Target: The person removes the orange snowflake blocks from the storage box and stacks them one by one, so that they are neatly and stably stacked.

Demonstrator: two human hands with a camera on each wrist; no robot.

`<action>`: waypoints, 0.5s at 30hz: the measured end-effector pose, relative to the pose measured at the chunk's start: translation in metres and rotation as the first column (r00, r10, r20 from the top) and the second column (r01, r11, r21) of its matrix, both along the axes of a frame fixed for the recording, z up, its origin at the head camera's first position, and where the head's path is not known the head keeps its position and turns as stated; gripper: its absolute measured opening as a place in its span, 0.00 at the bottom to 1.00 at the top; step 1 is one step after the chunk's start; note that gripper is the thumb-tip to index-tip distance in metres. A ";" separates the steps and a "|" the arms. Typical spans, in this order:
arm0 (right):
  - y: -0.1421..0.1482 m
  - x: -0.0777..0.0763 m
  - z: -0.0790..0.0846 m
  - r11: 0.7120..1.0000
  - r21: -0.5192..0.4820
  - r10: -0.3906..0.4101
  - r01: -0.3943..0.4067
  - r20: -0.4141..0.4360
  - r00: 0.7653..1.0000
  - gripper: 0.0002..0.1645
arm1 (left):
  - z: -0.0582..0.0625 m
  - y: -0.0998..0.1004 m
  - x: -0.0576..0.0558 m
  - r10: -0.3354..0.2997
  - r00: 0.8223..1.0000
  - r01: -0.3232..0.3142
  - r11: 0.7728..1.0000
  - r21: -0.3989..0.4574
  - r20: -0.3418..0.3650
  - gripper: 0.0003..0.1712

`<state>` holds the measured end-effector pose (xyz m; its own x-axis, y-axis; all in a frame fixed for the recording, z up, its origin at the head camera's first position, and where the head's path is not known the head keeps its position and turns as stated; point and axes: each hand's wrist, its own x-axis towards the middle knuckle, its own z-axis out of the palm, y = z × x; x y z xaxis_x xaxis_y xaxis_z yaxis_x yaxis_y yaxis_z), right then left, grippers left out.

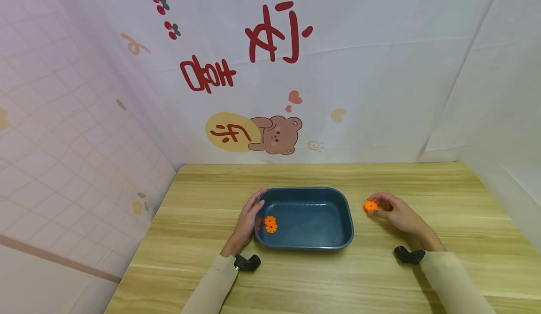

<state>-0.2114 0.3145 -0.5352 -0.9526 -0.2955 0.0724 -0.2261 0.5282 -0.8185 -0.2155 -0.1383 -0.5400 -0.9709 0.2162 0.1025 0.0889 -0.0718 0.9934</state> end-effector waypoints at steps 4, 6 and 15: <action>0.000 0.000 -0.001 1.000 0.006 -0.003 0.003 -0.001 1.000 0.18 | 0.000 0.000 0.000 0.003 1.000 -0.003 1.000 0.001 -0.007 0.24; 0.000 0.001 -0.001 1.000 0.007 -0.005 0.005 -0.001 1.000 0.18 | 0.000 0.000 0.000 0.004 1.000 -0.004 1.000 -0.003 -0.009 0.24; 0.001 0.002 0.000 1.000 0.016 -0.018 0.018 0.007 1.000 0.19 | -0.001 -0.001 -0.001 0.005 1.000 -0.005 1.000 -0.010 -0.009 0.25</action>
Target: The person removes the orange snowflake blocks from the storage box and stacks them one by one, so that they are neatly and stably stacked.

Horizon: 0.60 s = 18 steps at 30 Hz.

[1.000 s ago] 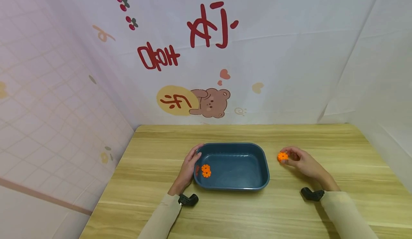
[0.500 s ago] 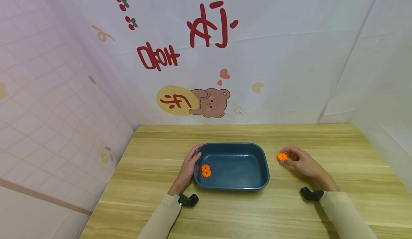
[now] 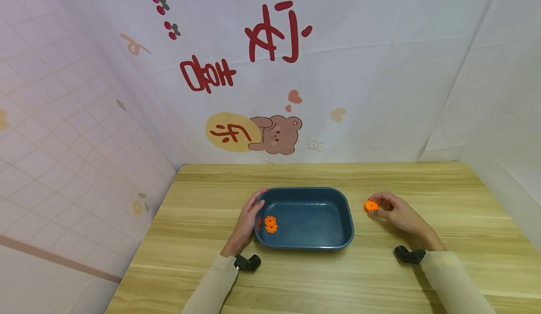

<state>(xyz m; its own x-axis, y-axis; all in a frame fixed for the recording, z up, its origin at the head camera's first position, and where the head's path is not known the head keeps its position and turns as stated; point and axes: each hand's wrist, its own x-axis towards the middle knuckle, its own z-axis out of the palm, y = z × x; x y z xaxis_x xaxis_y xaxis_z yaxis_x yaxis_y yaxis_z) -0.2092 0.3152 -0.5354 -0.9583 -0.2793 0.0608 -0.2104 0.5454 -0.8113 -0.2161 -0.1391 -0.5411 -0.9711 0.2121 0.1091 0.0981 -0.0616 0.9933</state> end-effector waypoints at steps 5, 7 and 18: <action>0.000 0.000 0.000 1.000 0.013 -0.003 0.003 -0.007 1.000 0.19 | 0.001 0.000 0.001 -0.003 1.000 0.003 1.000 0.007 0.006 0.25; 0.000 0.000 0.000 1.000 0.020 -0.007 0.007 -0.011 1.000 0.19 | 0.001 0.000 0.001 -0.008 1.000 0.007 1.000 0.015 0.005 0.25; 0.002 0.000 0.000 1.000 0.016 -0.022 0.022 0.003 1.000 0.23 | 0.000 0.001 0.000 0.011 1.000 -0.011 1.000 0.000 0.012 0.24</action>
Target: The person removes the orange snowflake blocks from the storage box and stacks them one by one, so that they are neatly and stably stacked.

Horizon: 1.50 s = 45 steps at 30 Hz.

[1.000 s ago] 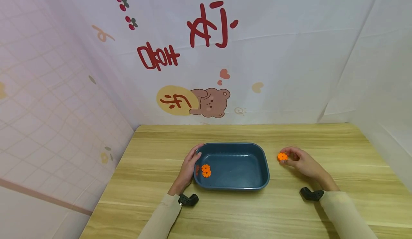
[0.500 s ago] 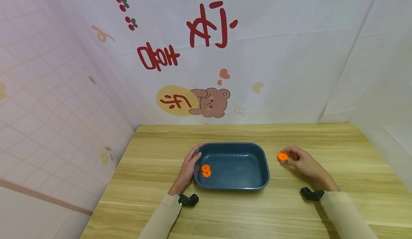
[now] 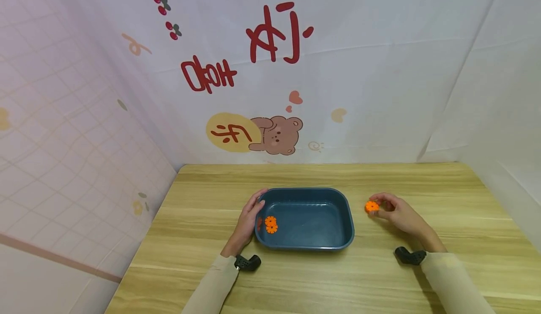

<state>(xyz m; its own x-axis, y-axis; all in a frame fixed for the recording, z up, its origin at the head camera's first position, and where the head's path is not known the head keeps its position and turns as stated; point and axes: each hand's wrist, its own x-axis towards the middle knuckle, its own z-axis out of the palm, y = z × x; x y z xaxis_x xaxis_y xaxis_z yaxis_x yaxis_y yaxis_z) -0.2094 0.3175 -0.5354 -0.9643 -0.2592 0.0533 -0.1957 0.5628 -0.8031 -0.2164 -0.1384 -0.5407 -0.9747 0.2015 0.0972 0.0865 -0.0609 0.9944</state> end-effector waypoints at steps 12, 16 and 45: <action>-0.014 -0.007 0.017 1.000 -0.010 -0.021 0.021 -0.014 1.000 0.24 | -0.003 -0.001 0.000 -0.022 1.000 0.022 1.000 0.007 -0.006 0.24; -0.033 -0.016 0.035 1.000 -0.018 -0.026 0.025 -0.048 0.999 0.21 | -0.003 -0.001 0.000 -0.036 0.999 0.036 0.999 0.018 -0.004 0.25; -0.209 -0.050 0.077 0.844 -0.078 0.535 -0.531 0.214 0.818 0.21 | 0.000 -0.002 0.000 -0.030 1.000 0.030 0.999 0.015 0.003 0.26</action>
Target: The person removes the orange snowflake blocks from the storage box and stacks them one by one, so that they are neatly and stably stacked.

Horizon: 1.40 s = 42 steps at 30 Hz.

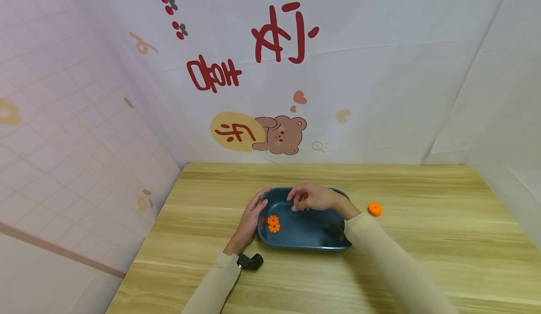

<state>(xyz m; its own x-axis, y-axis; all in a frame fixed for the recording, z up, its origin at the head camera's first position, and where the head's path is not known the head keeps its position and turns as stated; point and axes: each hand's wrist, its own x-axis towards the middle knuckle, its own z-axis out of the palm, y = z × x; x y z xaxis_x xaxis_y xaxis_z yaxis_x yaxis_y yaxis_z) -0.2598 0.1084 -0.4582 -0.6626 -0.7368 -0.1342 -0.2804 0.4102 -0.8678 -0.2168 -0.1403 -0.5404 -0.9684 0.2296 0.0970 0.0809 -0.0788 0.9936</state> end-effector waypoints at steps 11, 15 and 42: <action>-0.039 -0.002 -0.021 0.995 0.056 0.075 -0.080 0.087 0.993 0.20 | 0.001 0.001 0.000 -0.002 1.000 0.002 1.000 0.007 0.026 0.25; -0.049 -0.003 -0.028 0.993 0.084 0.079 -0.086 0.089 0.993 0.20 | 0.001 0.002 0.000 0.003 1.000 -0.003 1.000 0.002 0.023 0.24; -0.068 0.001 -0.038 0.974 0.226 -0.026 0.033 -0.031 0.999 0.12 | 0.001 0.000 0.000 -0.010 1.000 0.010 1.000 0.013 0.015 0.25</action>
<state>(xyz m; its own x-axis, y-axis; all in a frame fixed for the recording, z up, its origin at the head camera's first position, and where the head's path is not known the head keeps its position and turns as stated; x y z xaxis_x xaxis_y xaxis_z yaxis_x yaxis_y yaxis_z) -0.2585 0.0405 -0.4966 -0.6896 -0.6694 -0.2765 -0.2880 0.6038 -0.7433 -0.2167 -0.1403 -0.5393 -0.9675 0.2380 0.0858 0.0654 -0.0925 0.9936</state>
